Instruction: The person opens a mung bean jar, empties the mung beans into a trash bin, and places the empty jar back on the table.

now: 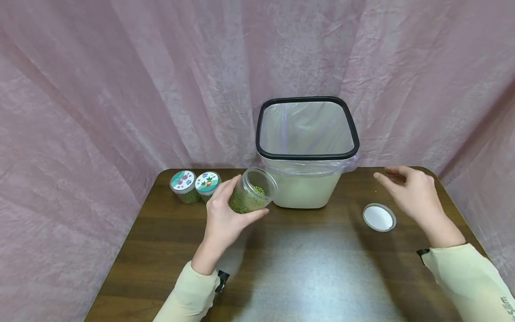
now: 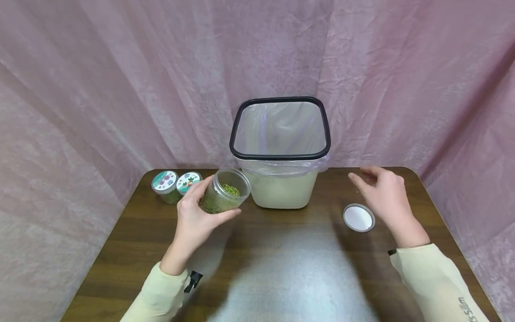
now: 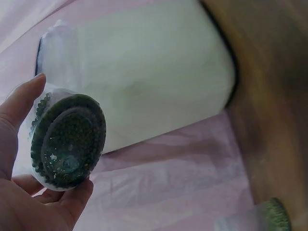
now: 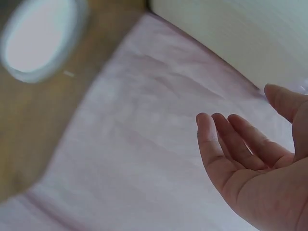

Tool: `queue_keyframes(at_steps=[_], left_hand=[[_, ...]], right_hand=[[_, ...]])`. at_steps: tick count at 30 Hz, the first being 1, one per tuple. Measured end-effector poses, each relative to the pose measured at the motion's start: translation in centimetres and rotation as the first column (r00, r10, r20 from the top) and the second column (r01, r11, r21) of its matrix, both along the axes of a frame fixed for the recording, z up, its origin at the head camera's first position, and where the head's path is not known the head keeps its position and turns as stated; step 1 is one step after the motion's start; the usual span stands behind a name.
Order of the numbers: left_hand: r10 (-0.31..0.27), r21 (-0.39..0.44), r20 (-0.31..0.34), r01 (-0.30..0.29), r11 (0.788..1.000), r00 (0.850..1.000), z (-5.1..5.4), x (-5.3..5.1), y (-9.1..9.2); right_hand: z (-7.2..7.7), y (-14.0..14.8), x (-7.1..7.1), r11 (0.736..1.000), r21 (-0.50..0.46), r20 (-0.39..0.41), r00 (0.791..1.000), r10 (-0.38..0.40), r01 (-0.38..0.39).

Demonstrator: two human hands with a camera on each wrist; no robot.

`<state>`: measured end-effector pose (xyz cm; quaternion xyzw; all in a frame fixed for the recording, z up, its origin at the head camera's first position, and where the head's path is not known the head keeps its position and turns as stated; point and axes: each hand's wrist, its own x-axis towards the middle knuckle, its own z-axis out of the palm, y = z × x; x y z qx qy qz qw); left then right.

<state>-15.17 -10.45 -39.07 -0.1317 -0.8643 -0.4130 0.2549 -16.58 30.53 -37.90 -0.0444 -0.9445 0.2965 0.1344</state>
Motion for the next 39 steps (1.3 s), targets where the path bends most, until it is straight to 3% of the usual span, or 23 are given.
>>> queue_keyframes(at_steps=[4, 8, 13, 22, 29, 35, 39], left_hand=[[0.024, 0.049, -0.004, -0.024, 0.999, 1.0, 1.5, 0.2, -0.2], [0.05, 0.073, -0.048, -0.046, 0.996, 0.998, 2.7, 0.2, -0.4], [0.071, 0.07, -0.116, -0.063, 0.996, 0.991, 3.9, 0.4, -0.6], [0.075, 0.087, -0.15, -0.063, 0.994, 0.986, 5.4, 0.0, -0.8], [0.092, 0.105, -0.155, -0.076, 0.992, 0.984, 5.4, -0.2, -1.0], [0.09, 0.118, -0.174, -0.07, 0.991, 0.981, 5.6, -0.2, -1.2], [0.077, 0.103, -0.191, -0.058, 0.993, 0.979, 6.3, -1.0, -1.2]], right_hand=[[3.3, -0.4, -1.4, 1.0, 0.012, -0.025, 1.0, -0.012, 0.012], [6.2, -1.2, -2.5, 1.0, -0.02, -0.027, 1.0, 0.001, -0.002], [8.8, -2.7, -3.5, 0.998, -0.057, -0.005, 0.999, 0.042, -0.042], [10.8, -4.5, -4.7, 0.997, -0.021, 0.053, 0.996, 0.077, -0.076], [12.3, -5.7, -6.7, 0.994, 0.038, 0.164, 0.982, 0.095, -0.103], [12.8, -6.1, -7.9, 0.992, 0.073, 0.185, 0.978, 0.091, -0.106], [13.1, -6.1, -8.3, 0.991, 0.107, 0.199, 0.978, 0.063, -0.085]])
